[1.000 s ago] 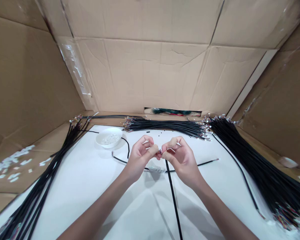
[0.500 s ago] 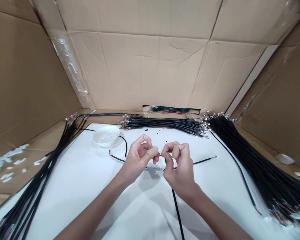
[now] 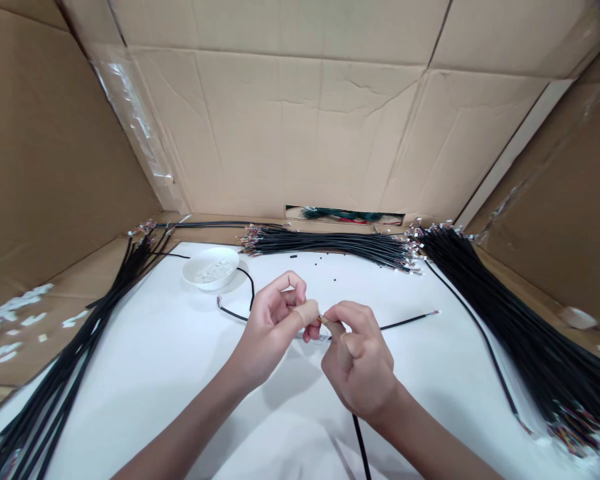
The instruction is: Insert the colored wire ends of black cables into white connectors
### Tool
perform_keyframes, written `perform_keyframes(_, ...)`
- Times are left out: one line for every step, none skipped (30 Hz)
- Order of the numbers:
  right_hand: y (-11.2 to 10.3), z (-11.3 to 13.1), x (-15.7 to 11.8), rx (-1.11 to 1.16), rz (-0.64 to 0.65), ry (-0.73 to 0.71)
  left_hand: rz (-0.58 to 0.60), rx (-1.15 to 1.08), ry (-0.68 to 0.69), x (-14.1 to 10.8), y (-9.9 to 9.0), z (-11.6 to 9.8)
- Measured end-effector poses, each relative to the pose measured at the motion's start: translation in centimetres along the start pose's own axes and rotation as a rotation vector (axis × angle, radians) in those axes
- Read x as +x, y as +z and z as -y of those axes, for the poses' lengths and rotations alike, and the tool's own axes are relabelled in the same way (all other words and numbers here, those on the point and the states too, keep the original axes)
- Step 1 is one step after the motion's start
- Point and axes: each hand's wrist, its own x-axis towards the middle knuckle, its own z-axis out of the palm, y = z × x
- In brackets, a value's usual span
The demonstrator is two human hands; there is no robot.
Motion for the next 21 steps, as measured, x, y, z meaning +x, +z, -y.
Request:
perform_keyframes(0.0,0.1,0.1,-0.009,-0.006,-0.008,0.001,0.005,0.0,-0.1,0.1,0.0)
perform_keyframes(-0.1,0.2,0.2,-0.016,-0.01,-0.017,0.002,0.01,0.002,-0.2,0.1,-0.1)
perform_keyframes(-0.1,0.3,0.3,-0.021,-0.011,-0.025,0.002,0.012,0.007,-0.3,0.1,-0.1)
perform_keyframes(-0.2,0.4,0.5,-0.027,-0.012,-0.032,0.003,0.013,0.013,-0.3,0.1,-0.1)
perform_keyframes(-0.3,0.5,0.6,-0.034,-0.016,-0.04,0.003,0.014,0.019,-0.4,0.0,-0.1)
perform_keyframes(-0.3,0.6,0.7,-0.043,-0.022,-0.045,0.004,0.013,0.025,-0.4,0.0,-0.1)
perform_keyframes(-0.4,0.8,0.9,-0.055,-0.029,-0.051,0.003,0.014,0.029,-0.5,0.0,-0.1)
perform_keyframes(-0.4,0.9,1.0,-0.068,-0.036,-0.056,0.002,0.016,0.032,-0.5,0.0,-0.2)
perform_keyframes(-0.3,1.0,1.1,-0.083,-0.041,-0.059,0.0,0.019,0.034,-0.5,0.0,-0.2)
perform_keyframes(-0.3,1.1,1.2,-0.097,-0.045,-0.06,-0.001,0.023,0.037,-0.5,0.1,-0.3)
perform_keyframes(-0.3,1.2,1.2,-0.108,-0.047,-0.06,-0.004,0.029,0.04,-0.6,0.1,-0.3)
perform_keyframes(-0.2,1.3,1.2,-0.116,-0.048,-0.059,-0.008,0.036,0.044,-0.6,0.2,-0.4)
perform_keyframes(-0.2,1.3,1.2,-0.12,-0.048,-0.058,-0.013,0.042,0.049,-0.6,0.2,-0.4)
perform_keyframes(-0.2,1.3,1.1,-0.119,-0.045,-0.058,-0.019,0.048,0.054,-0.7,0.3,-0.5)
perform_keyframes(-0.1,1.3,1.1,-0.111,-0.041,-0.057,-0.026,0.053,0.058,-0.7,0.3,-0.6)
perform_keyframes(-0.2,1.3,1.0,-0.096,-0.035,-0.056,-0.031,0.056,0.061,-0.8,0.4,-0.6)
perform_keyframes(-0.2,1.3,1.0,-0.077,-0.029,-0.053,-0.038,0.058,0.064,-0.8,0.4,-0.6)
perform_keyframes(-0.2,1.2,0.9,-0.051,-0.024,-0.047,-0.045,0.057,0.066,-0.8,0.4,-0.6)
perform_keyframes(-0.3,1.2,0.9,-0.02,-0.021,-0.036,-0.051,0.053,0.069,-0.8,0.3,-0.6)
perform_keyframes(-0.4,1.2,1.0,0.017,-0.02,-0.014,-0.059,0.047,0.072,-0.8,0.3,-0.6)
perform_keyframes(-0.5,1.2,1.1,0.058,-0.02,0.017,-0.069,0.038,0.073,-0.7,0.3,-0.6)
